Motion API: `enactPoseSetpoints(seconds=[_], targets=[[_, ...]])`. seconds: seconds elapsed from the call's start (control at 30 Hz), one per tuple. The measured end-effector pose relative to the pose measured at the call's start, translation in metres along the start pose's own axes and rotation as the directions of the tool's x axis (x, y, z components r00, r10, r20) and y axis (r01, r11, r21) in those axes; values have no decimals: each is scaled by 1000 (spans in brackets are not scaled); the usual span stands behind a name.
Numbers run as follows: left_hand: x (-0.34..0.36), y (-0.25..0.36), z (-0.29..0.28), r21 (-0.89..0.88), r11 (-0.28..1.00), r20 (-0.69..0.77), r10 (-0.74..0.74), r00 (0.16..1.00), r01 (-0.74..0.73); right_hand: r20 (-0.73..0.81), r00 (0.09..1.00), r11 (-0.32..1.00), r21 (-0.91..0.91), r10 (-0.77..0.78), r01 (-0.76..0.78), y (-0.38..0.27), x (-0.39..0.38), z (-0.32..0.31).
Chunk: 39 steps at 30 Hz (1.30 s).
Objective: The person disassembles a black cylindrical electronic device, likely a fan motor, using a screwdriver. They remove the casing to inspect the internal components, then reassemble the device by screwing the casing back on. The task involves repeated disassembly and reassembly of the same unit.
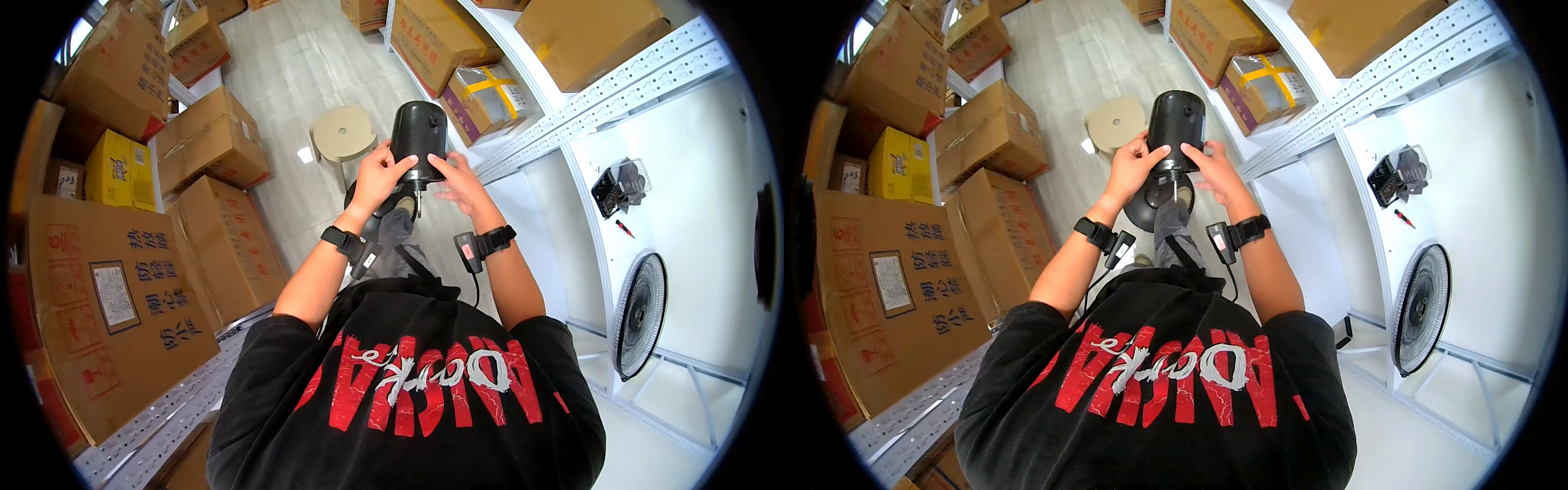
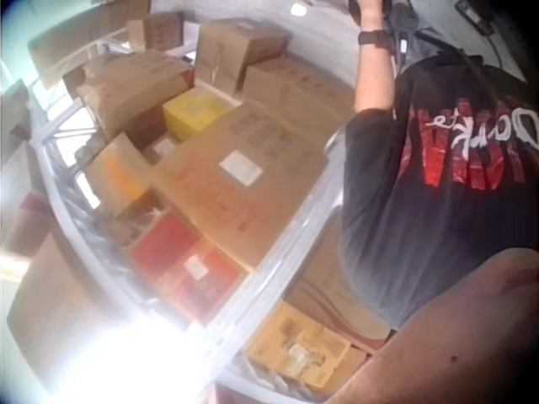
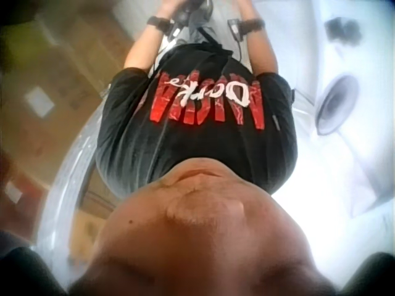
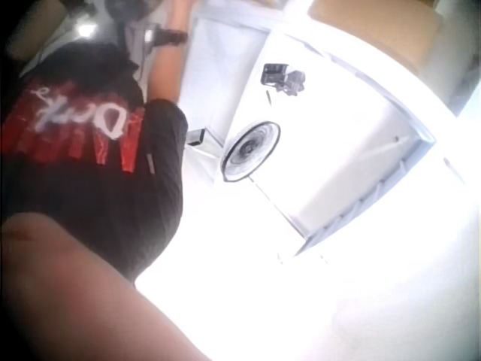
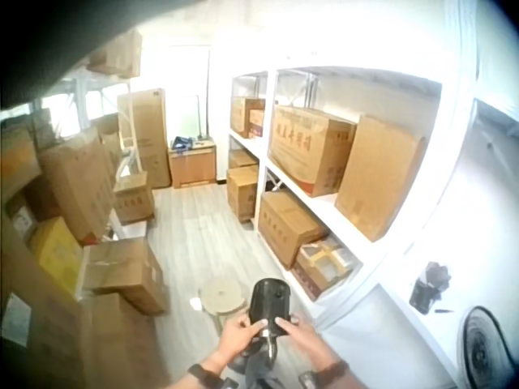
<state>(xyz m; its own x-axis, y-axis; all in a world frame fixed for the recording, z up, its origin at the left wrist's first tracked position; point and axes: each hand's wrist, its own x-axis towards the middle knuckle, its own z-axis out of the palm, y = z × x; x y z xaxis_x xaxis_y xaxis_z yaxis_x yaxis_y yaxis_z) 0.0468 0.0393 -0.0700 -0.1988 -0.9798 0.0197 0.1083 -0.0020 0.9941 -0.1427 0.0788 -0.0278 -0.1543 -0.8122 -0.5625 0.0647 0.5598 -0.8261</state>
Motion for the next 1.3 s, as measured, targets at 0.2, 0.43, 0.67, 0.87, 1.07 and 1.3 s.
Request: enactPoseSetpoints(seconds=[0.2, 0.43, 0.67, 0.87, 1.07, 1.3], targets=[[-16, -15, 3, -96, 958, -175, -284, 943, 271, 342, 933, 973, 157, 109, -171, 14, 24, -9], [-32, 9, -1, -214, 774, 154, -576, 803, 596, 499, 860, 919, 278, 110, -279, 32, 20, -12], [-52, 2, -13, -146, 795, 287, -536, 794, 589, 561, 824, 920, 361, -84, -152, 57, 11, -16], [-57, -1, -19, -45, 823, 368, -513, 775, 566, 599, 798, 958, 264, -74, -109, 48, 2, -19], [-60, -2, -21, -5, 834, 407, -502, 763, 552, 623, 779, 972, 220, -74, -83, 48, -1, -22], [-60, -5, -23, -66, 817, 463, -484, 742, 573, 644, 759, 986, 163, -95, -15, 58, 7, -25]])
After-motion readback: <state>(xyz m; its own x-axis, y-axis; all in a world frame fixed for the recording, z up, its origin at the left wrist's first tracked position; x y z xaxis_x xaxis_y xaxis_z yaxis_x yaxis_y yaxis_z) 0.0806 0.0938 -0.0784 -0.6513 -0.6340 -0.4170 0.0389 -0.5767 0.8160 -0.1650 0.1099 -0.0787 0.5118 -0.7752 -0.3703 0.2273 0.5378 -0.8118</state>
